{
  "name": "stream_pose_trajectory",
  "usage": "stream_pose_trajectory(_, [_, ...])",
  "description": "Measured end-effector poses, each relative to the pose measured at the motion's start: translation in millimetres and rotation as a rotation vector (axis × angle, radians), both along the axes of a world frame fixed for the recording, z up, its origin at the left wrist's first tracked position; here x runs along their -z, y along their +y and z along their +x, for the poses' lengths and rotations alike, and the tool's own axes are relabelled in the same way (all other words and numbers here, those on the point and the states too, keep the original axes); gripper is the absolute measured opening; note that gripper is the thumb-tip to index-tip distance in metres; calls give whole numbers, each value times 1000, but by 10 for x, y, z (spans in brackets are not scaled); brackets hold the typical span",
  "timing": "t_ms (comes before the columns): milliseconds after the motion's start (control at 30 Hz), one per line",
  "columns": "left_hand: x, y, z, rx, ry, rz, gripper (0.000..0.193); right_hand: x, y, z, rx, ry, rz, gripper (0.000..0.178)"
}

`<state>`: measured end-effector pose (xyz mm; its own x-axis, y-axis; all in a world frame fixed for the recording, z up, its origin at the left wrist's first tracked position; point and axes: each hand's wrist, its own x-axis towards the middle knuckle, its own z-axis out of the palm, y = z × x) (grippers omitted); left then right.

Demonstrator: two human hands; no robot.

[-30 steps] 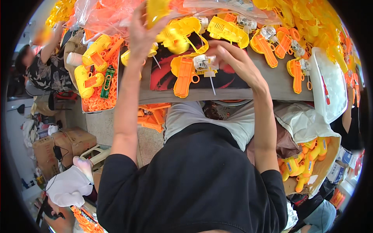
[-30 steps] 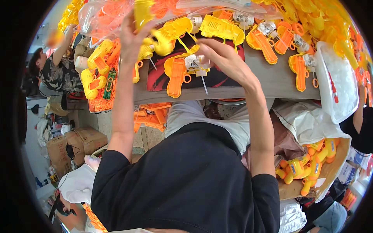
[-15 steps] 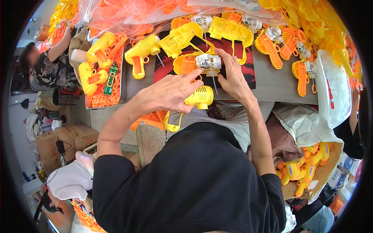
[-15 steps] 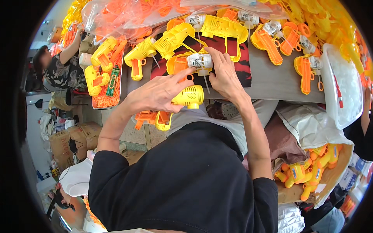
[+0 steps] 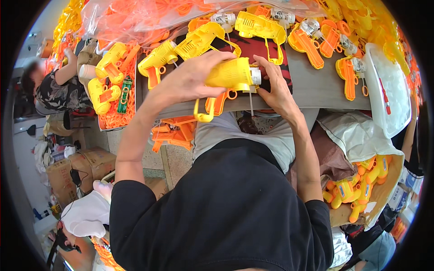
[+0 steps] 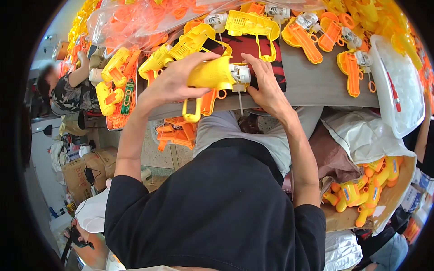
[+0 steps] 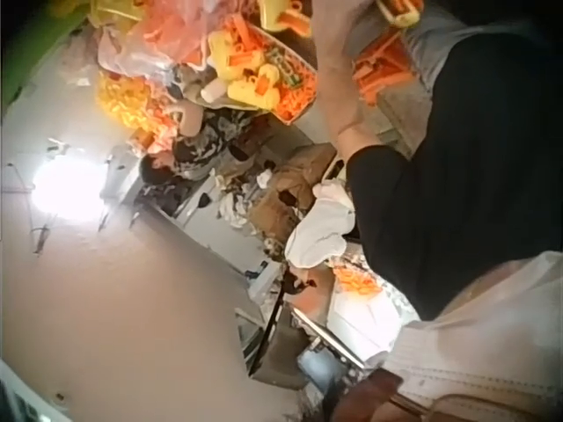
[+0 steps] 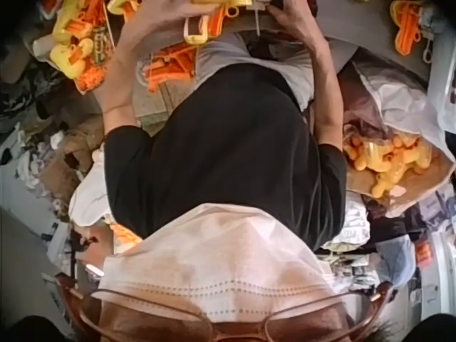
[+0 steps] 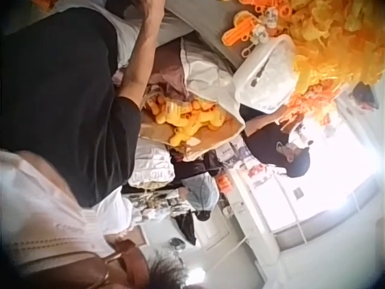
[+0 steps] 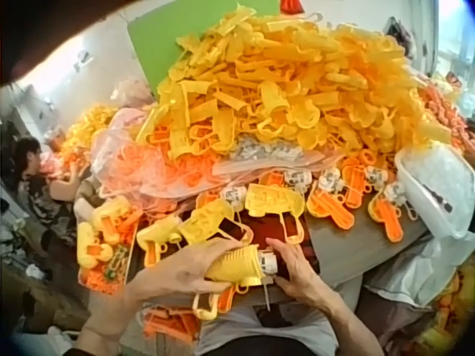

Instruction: The recorder is assembling and inspecting various yellow and orange plastic toy guns at a workbench.

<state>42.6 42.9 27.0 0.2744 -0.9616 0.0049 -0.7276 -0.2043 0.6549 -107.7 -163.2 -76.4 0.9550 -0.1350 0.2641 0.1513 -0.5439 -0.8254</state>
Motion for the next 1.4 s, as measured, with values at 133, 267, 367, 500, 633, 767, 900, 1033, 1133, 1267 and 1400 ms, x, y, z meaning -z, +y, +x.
stream_pose_trajectory(133, [281,-230,-36,123,-340,-21,73,85,25,8,27,-36,66,91])
stream_pose_trajectory(267, [298,-343,-35,91,-336,161,73,77,42,13,17,-11,98,91])
stream_pose_trajectory(367, [326,-405,-34,128,-366,155,71,100,13,8,6,-4,98,90])
stream_pose_trajectory(500, [246,-393,-48,142,-395,252,67,77,4,-10,-17,14,85,89])
stream_pose_trajectory(633, [216,-416,-47,165,-433,212,65,88,-13,-12,-20,10,101,89])
stream_pose_trajectory(767, [244,-427,-100,146,-477,279,70,105,-10,-3,-16,-8,89,87])
stream_pose_trajectory(900, [221,-406,-120,167,-501,253,73,98,-8,-10,-5,-23,66,85])
stream_pose_trajectory(1033, [203,-411,-110,275,-528,249,76,109,4,-19,-1,-28,62,84])
stream_pose_trajectory(1133, [188,-425,-92,313,-547,260,77,126,-3,6,7,-38,55,82])
stream_pose_trajectory(1267, [212,-427,-125,323,-630,226,78,126,-5,4,22,-37,63,80])
stream_pose_trajectory(1400, [204,-477,-99,339,-542,279,76,135,0,-3,30,-39,87,80])
